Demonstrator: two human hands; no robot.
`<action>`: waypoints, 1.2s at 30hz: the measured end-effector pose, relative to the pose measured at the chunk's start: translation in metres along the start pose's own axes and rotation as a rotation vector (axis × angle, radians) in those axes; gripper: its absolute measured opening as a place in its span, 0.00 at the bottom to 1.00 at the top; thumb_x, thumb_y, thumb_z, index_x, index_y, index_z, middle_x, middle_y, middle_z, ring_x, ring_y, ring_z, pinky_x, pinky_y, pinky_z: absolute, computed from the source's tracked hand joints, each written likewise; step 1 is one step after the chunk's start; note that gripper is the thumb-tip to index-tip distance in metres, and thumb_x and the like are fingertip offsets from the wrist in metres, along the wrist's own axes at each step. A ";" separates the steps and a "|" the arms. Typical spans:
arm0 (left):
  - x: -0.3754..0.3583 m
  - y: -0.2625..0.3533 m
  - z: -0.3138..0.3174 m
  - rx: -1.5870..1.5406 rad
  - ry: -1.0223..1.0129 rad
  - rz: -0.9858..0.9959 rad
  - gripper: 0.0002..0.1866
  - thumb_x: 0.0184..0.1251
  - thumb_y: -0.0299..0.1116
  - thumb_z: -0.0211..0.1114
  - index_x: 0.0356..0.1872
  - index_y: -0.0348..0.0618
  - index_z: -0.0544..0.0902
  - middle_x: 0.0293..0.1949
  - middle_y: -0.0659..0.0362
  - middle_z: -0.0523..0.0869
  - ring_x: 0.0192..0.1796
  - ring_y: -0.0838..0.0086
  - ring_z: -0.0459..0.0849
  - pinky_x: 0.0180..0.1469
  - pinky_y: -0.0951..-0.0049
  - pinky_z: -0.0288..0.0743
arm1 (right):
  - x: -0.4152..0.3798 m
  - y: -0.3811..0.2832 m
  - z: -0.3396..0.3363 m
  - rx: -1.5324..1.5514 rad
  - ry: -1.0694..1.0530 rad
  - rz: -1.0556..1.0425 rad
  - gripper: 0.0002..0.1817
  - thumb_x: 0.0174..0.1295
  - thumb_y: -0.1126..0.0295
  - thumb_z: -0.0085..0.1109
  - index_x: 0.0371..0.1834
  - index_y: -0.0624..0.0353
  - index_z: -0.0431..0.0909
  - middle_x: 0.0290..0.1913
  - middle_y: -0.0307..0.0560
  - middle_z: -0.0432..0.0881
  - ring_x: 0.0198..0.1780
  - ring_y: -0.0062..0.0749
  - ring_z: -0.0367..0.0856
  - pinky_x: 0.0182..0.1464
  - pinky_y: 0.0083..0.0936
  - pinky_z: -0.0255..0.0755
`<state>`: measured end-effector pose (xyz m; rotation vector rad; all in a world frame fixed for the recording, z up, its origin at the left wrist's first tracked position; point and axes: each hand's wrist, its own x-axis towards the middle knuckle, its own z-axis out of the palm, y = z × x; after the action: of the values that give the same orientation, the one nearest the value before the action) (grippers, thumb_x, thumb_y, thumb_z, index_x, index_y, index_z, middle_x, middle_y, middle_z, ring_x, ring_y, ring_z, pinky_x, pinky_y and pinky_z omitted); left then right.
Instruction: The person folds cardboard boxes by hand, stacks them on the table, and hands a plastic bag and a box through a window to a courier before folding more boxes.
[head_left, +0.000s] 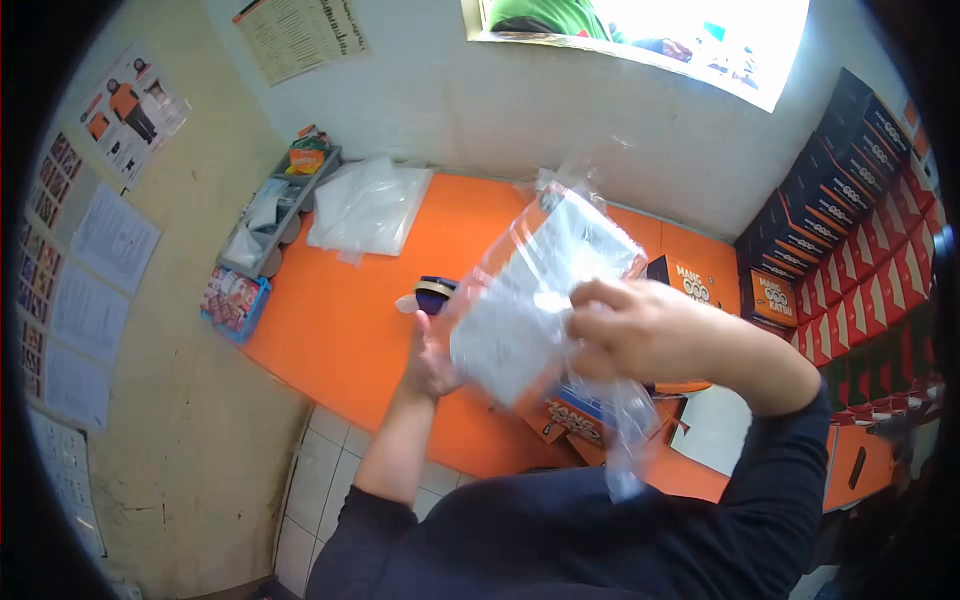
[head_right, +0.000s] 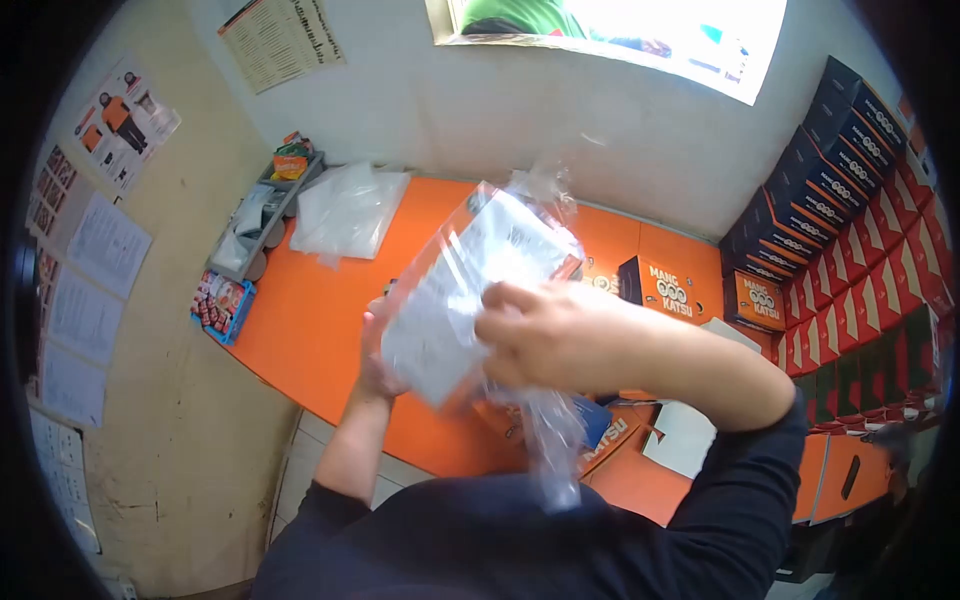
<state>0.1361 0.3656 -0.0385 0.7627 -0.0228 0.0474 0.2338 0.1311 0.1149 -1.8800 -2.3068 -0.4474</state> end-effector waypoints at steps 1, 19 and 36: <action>-0.011 0.002 0.008 -0.069 -0.045 -0.075 0.48 0.54 0.69 0.55 0.68 0.41 0.58 0.65 0.49 0.66 0.62 0.61 0.70 0.64 0.60 0.64 | -0.002 -0.010 -0.005 0.011 -0.006 -0.046 0.04 0.45 0.66 0.59 0.23 0.52 0.76 0.38 0.38 0.72 0.48 0.32 0.71 0.40 0.19 0.77; -0.073 -0.010 0.072 0.410 -0.033 -0.032 0.57 0.46 0.31 0.67 0.71 0.40 0.33 0.72 0.48 0.43 0.75 0.61 0.42 0.71 0.62 0.38 | -0.030 -0.066 0.005 0.048 -0.038 -0.069 0.05 0.43 0.65 0.61 0.19 0.51 0.76 0.39 0.34 0.74 0.37 0.22 0.73 0.33 0.16 0.68; -0.076 -0.012 0.088 0.421 0.013 -0.083 0.56 0.45 0.29 0.65 0.72 0.43 0.35 0.71 0.51 0.47 0.73 0.61 0.48 0.71 0.59 0.45 | -0.041 -0.059 -0.002 0.227 -0.100 0.043 0.03 0.45 0.65 0.61 0.21 0.50 0.80 0.55 0.47 0.78 0.36 0.25 0.72 0.31 0.19 0.67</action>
<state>0.0609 0.2936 0.0133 1.1833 0.0324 -0.0229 0.1849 0.0817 0.0965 -1.8745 -2.2620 -0.0823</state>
